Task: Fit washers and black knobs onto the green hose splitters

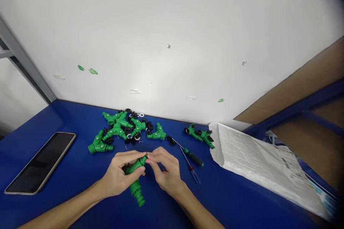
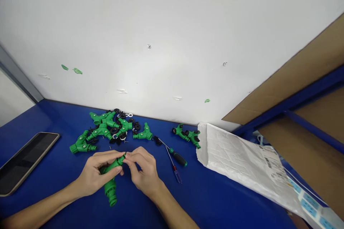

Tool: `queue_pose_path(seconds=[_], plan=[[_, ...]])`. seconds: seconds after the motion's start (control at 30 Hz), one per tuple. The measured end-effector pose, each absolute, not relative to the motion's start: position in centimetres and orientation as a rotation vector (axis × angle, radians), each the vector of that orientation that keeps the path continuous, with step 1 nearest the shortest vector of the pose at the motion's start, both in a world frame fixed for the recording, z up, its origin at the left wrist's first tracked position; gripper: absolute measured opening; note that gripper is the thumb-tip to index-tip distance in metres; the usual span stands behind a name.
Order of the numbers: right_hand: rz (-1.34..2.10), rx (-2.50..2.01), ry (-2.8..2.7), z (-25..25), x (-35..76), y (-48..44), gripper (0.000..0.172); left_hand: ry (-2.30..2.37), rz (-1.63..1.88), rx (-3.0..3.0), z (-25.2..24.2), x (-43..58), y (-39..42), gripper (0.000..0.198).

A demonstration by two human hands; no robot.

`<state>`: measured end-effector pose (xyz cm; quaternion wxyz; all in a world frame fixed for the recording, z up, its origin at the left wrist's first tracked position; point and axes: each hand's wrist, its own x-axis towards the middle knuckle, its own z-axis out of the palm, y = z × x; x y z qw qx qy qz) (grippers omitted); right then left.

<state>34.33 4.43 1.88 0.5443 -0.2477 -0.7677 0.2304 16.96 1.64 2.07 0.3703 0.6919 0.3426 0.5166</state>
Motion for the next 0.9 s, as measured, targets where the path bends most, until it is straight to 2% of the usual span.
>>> queue_pose_path(seconds=[0.23, 0.43, 0.63, 0.9], plan=[[0.672, -0.684, -1.772, 1.8, 32.9, 3.1, 0.014, 0.943, 1.481, 1.686, 2.5, 17.0, 1.8, 0.030], [0.964, -0.772, -1.515, 1.8, 32.8, 3.6, 0.001, 0.784, 1.399, 1.452, 2.7, 17.2, 1.7, 0.031], [1.419, -0.693, -1.271, 1.3, 32.3, 3.9, 0.015, 0.836, 1.349, 1.386, 2.4, 17.2, 1.8, 0.021], [1.354, -0.741, -1.377, 1.0, 32.6, 3.8, 0.022, 0.887, 1.202, 1.482, 1.5, 16.5, 2.0, 0.022]])
